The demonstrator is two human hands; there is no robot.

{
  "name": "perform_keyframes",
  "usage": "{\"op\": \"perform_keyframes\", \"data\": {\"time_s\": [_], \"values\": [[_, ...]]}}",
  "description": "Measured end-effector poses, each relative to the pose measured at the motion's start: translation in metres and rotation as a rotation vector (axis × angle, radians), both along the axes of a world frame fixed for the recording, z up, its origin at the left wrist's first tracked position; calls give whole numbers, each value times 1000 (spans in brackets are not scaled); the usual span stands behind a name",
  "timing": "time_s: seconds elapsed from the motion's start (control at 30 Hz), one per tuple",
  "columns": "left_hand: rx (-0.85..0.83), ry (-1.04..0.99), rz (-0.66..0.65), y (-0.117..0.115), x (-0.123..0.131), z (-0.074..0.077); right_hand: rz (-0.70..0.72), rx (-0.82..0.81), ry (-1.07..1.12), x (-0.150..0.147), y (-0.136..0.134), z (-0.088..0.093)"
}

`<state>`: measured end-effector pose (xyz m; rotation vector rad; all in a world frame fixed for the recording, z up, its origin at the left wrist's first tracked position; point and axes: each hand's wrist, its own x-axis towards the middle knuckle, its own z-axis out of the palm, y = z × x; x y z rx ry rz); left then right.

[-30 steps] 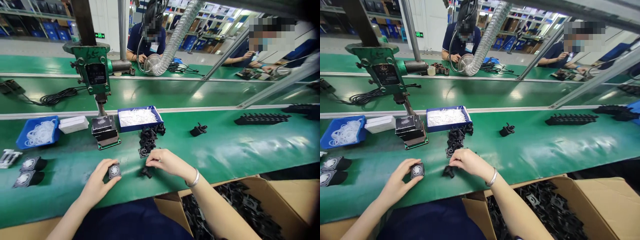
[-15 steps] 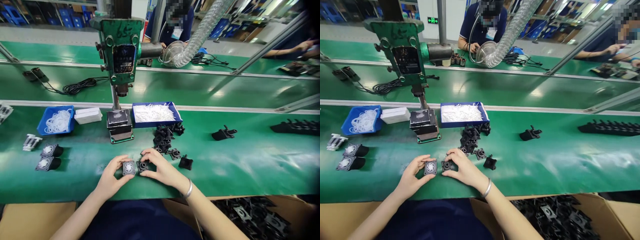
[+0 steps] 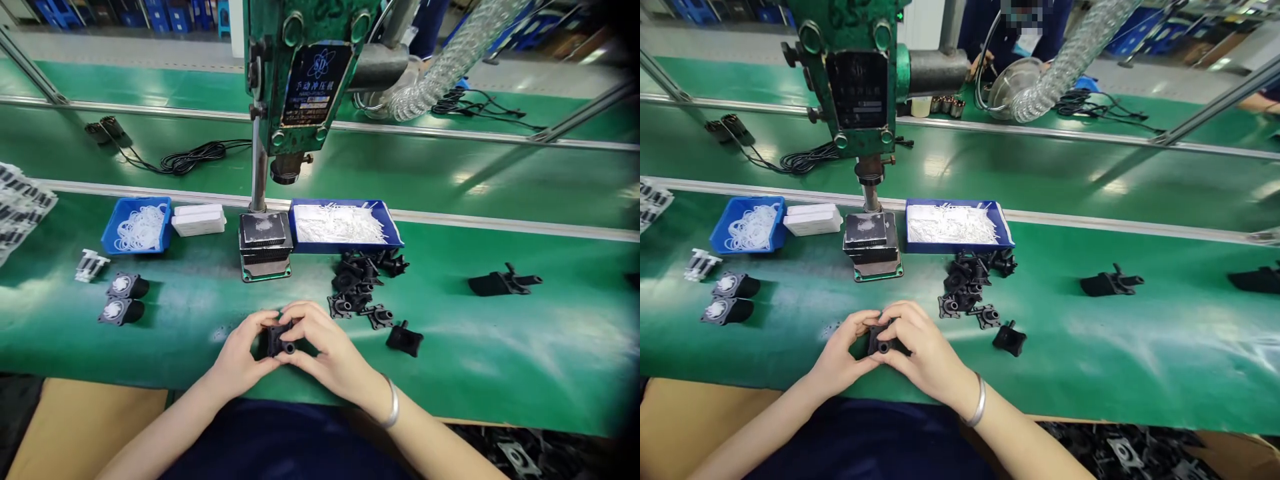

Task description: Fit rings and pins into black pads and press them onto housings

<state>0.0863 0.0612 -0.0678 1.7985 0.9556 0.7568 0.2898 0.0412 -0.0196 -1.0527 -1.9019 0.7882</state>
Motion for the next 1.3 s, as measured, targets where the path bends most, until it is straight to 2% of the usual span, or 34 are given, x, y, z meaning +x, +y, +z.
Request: {"op": "perform_keyframes", "data": {"time_s": [0.17,0.53,0.73,0.87,1.1,1.2,1.3], "values": [[35,28,-4,1,-1,-1,2,-17,11,-5,3,-7],[80,15,-21,0,-2,-4,18,-68,32,-5,2,-9],[56,14,-38,0,-2,-4,41,-125,86,-3,4,-15],[42,19,-39,1,-2,-3,9,-170,83,-4,1,-20],[4,-8,-18,-2,-1,-5,19,-129,88,-7,1,-26],[15,-29,2,-4,0,3,20,-80,68,-6,2,-19],[176,-52,15,8,0,31,14,28,-14,8,10,12]]}}
